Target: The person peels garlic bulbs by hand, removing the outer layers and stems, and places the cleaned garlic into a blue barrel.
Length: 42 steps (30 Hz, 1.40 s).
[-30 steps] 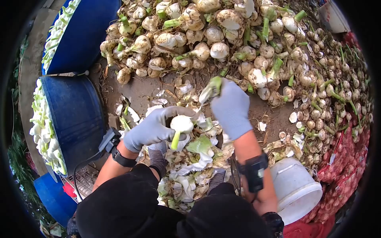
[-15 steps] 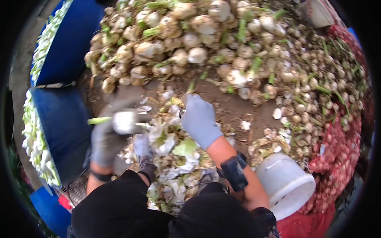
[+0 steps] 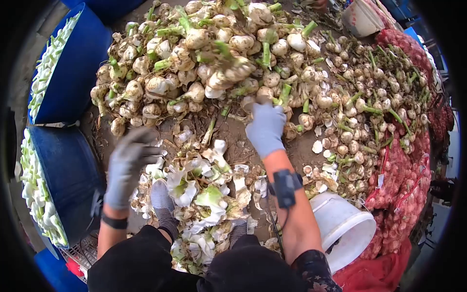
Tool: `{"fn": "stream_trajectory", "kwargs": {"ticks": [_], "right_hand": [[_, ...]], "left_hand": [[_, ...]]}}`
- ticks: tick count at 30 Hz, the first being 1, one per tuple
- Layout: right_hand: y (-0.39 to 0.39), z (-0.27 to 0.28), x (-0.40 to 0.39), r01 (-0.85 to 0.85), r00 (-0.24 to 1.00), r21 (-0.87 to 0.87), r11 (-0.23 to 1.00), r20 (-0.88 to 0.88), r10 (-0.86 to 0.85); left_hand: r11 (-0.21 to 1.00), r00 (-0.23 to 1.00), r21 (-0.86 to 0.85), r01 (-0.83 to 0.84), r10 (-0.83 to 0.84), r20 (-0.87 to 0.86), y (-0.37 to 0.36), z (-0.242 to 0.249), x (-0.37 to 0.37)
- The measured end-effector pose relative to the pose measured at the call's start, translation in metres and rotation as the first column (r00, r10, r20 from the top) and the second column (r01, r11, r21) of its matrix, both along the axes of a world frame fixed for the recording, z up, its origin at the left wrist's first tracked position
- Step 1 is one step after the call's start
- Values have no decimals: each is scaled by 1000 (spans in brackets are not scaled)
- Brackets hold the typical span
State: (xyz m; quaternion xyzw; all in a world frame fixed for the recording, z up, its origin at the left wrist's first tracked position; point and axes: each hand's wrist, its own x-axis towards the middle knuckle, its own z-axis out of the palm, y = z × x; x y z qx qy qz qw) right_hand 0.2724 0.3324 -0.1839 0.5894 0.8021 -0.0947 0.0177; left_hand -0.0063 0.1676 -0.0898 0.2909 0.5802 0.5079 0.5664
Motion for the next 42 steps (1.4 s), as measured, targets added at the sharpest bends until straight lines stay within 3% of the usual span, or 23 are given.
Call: {"fn": "stream_trajectory", "kwargs": {"ticks": [2,4,5,6,7,8,10,11,12,14,15,16,18,22,24,26,28,29,32,36,40,41,42], "right_hand": [[-28,27,-14,-9,982,129,992,-185,33],[-62,46,-37,-111,887,126,986,-435,156],[-80,32,-50,-237,549,-140,961,-836,14],[-97,57,-63,-358,732,-29,933,-629,261],[-107,57,-66,-366,577,-116,923,-807,128],[-114,55,-68,-397,390,-204,895,-920,-37],[-101,56,-53,-351,135,-693,630,-703,-698],[-95,44,-42,-423,79,-722,548,-632,-771],[-89,49,-40,-435,78,-719,542,-630,-773],[-82,61,-43,-473,315,-750,462,-634,-707],[-84,42,-46,-518,300,-655,550,-742,-600],[-85,34,-44,-481,329,-767,425,-607,-724],[-99,26,-56,-421,158,-761,493,-597,-786],[-115,45,-68,-426,188,-727,539,-653,-733],[-108,38,-61,-447,254,-824,348,-489,-834],[-105,36,-59,-416,360,-850,325,-481,-799],[-110,29,-60,-499,277,-731,465,-643,-714],[-97,52,-61,-443,418,-819,365,-549,-724],[-96,53,-64,-413,372,-818,401,-553,-745],[-94,64,-69,-355,423,-807,472,-589,-689],[-106,65,-70,-320,232,-849,421,-501,-834],[-108,56,-67,-320,232,-849,420,-500,-834],[-111,42,-61,-231,408,-785,575,-615,-675]], "left_hand": [[977,980,-86,197,-195,31,9,-29,25],[961,911,-160,225,-150,385,10,-54,48],[965,865,-163,204,-100,491,10,-54,55],[969,806,-172,180,-45,590,9,-55,58],[942,806,-288,175,31,591,6,-66,51],[975,768,-193,107,42,639,0,-58,45],[988,795,-148,41,58,604,-2,-49,39],[993,834,-101,67,-1,552,-6,-52,32],[993,840,-105,58,8,543,-4,-47,31],[970,963,107,220,-234,135,3,-34,36],[947,946,114,302,-312,89,1,-37,38],[948,951,110,300,-289,-105,-1,-32,48],[965,944,77,252,-228,-237,1,-35,51],[997,999,-73,-10,8,-33,7,-37,41],[988,994,-128,-89,96,50,2,-32,34],[988,976,-126,93,-65,207,-2,-14,36],[978,974,5,211,-210,79,-5,-25,38],[977,974,2,214,-213,81,-7,-29,37],[970,973,110,219,-209,-96,-11,-34,31],[992,992,79,101,-106,61,-12,-35,34],[990,993,131,60,-72,89,-10,-36,30],[998,969,68,-7,-10,248,-8,-31,31],[998,916,-6,-63,61,396,-7,-28,32]]}}
